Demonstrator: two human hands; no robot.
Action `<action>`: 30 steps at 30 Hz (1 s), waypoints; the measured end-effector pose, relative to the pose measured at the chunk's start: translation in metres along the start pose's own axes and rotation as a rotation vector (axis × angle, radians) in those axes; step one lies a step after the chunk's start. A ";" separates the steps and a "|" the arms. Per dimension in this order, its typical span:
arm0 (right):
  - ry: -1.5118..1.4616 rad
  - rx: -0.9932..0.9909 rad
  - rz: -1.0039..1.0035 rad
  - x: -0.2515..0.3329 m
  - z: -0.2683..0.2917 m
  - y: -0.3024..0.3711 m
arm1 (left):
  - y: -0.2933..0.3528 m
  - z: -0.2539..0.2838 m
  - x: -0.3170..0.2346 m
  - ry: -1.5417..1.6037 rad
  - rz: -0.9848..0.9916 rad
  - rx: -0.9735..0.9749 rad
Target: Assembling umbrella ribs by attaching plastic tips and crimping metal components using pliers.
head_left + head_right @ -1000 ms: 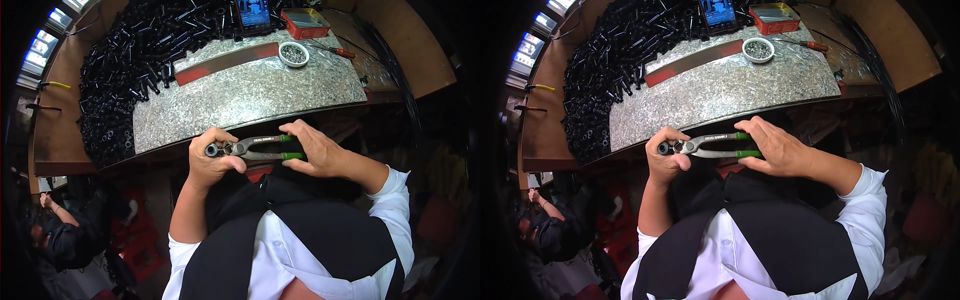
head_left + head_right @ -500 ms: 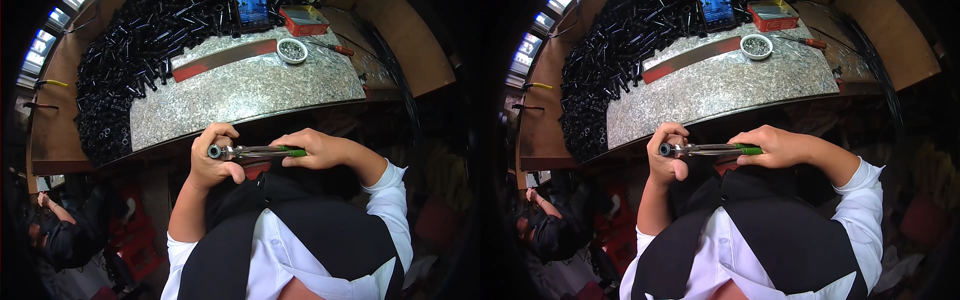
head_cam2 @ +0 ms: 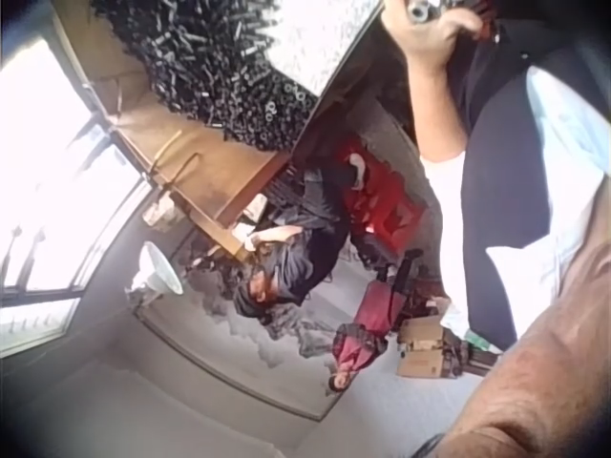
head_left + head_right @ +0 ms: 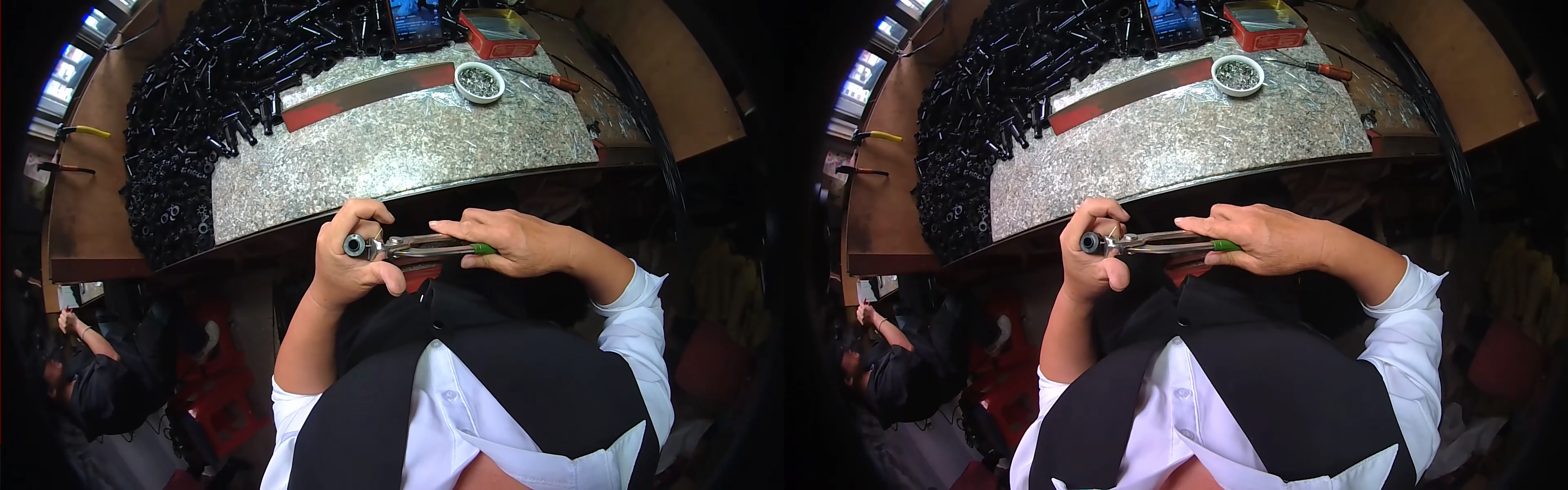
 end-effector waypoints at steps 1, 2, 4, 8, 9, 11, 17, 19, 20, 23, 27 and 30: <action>0.018 -0.009 -0.013 0.000 0.001 0.000 | 0.001 0.000 0.001 0.003 0.025 0.004; 0.018 -0.009 -0.013 0.000 0.001 0.000 | 0.001 0.001 0.001 0.006 0.050 0.009; 0.059 -0.024 -0.011 -0.001 0.001 0.000 | 0.002 0.000 0.002 0.000 0.028 -0.010; 0.059 -0.030 -0.030 -0.002 -0.002 -0.003 | 0.003 0.001 0.004 -0.009 0.015 -0.068; 0.014 -0.039 0.005 -0.006 -0.005 -0.005 | 0.004 0.000 0.004 -0.012 0.013 -0.069; -0.030 -0.051 0.044 -0.007 -0.004 -0.006 | 0.005 0.000 0.004 -0.009 0.015 -0.103; -0.023 0.027 0.014 0.000 -0.001 -0.009 | 0.007 0.000 0.008 0.047 -0.059 -0.220; -0.092 -0.037 0.140 -0.005 -0.005 -0.012 | 0.006 0.000 0.007 0.045 -0.068 -0.235; -0.092 -0.040 0.141 -0.008 -0.008 -0.013 | 0.006 0.000 0.007 0.044 -0.075 -0.253; -0.132 -0.040 0.198 -0.011 -0.011 -0.014 | 0.006 -0.002 0.004 0.057 -0.083 -0.283; -0.072 -0.102 0.176 -0.009 -0.009 -0.012 | 0.007 -0.002 0.005 0.023 -0.078 -0.263; 0.042 -0.127 0.103 -0.008 -0.006 -0.009 | 0.010 -0.004 0.007 0.055 -0.072 -0.263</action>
Point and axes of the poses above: each hand's wrist, its own y-axis away from the middle knuckle, its own z-axis out of the back of the hand, x = y × z, the point moved 4 cm from there along -y, towards the middle knuckle, and after that the axes turned 15 degrees about -z, right-handed, at the moved point
